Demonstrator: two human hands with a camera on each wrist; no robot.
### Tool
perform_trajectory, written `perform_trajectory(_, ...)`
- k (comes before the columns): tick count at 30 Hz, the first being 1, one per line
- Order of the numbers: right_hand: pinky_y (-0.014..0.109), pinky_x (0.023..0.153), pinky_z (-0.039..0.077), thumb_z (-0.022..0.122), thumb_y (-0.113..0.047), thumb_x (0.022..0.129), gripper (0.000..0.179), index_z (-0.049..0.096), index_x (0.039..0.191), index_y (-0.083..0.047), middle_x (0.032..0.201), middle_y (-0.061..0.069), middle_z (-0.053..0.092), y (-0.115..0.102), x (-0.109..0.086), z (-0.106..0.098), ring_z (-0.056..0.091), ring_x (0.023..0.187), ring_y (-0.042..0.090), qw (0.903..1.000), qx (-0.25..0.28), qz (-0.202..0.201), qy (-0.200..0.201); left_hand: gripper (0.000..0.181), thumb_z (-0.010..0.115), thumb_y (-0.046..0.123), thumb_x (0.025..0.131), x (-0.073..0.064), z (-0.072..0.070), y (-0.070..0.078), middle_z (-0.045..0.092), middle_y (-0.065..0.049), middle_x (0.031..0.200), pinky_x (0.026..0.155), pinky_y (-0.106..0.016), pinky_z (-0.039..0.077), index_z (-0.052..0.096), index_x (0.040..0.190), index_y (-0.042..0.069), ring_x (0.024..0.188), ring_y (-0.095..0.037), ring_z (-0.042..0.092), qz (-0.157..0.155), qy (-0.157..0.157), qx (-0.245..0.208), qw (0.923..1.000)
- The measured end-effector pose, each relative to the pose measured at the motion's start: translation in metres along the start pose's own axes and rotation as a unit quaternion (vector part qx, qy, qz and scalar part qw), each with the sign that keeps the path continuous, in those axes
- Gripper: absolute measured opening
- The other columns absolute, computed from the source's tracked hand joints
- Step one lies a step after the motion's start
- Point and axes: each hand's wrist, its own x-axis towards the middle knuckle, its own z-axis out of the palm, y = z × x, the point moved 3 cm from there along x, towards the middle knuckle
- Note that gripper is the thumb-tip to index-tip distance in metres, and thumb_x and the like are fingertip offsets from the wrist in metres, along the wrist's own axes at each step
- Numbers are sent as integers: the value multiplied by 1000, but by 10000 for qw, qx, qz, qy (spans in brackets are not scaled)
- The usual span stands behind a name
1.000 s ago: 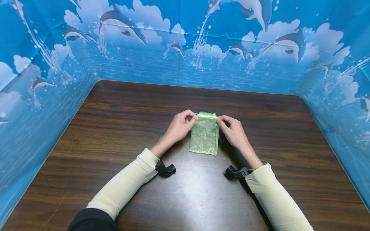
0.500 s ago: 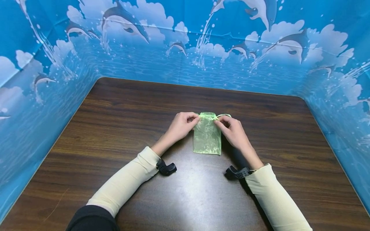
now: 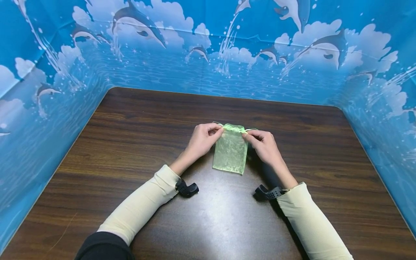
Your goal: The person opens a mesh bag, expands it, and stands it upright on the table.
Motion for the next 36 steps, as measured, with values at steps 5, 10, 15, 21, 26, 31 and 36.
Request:
perform_trajectory(5,33,64,41,63,-35,104,29,79,109,-12,77,16,59,2,0,-1,48,64,18,9996,290,47,-8,17,66,17,103,-1,0,0,75,-6,78,57,-24,41,80,106,8,59,-10,54,-13,44,-18,10000)
perform_trajectory(10,31,67,40,64,-29,104,28,78,108,-5,69,11,53,1,0,0,48,66,23,9966,816,77,-75,17,66,17,103,-1,-1,1,78,-6,86,56,-23,39,80,108,8,58,-10,51,-2,199,-165,9997)
perform_trajectory(15,30,67,41,61,-26,105,28,75,107,-1,70,12,51,2,2,2,49,69,27,9936,1115,34,-165,18,65,19,103,0,-1,0,78,-9,86,55,-24,39,78,109,7,58,-10,50,-108,100,-346,9993)
perform_trajectory(21,26,62,45,62,-24,106,23,70,112,-3,85,13,65,3,4,6,54,69,15,9977,569,-143,-329,21,64,18,105,2,2,-4,78,-11,91,55,-22,43,73,118,4,63,-21,62,-215,-354,-253,9988)
perform_trajectory(26,29,64,50,65,-23,105,30,60,125,-2,95,14,72,3,3,7,61,71,20,9978,632,-72,-180,22,60,22,107,1,6,-7,80,-10,94,54,-23,45,71,118,5,64,-25,68,-233,-725,-444,9961)
perform_trajectory(31,34,62,51,58,-26,108,25,63,117,-3,90,13,67,1,3,7,60,70,36,9975,695,-153,-34,27,53,25,111,1,7,-6,80,-9,93,60,-36,55,72,117,7,59,-16,67,-164,-953,-494,9941)
perform_trajectory(36,29,58,43,57,-27,109,25,71,111,-5,78,22,62,1,2,7,58,70,41,9992,337,-202,-64,30,48,26,112,-1,6,-8,80,-9,96,67,-43,60,71,119,7,58,-13,66,-352,-1066,-456,9926)
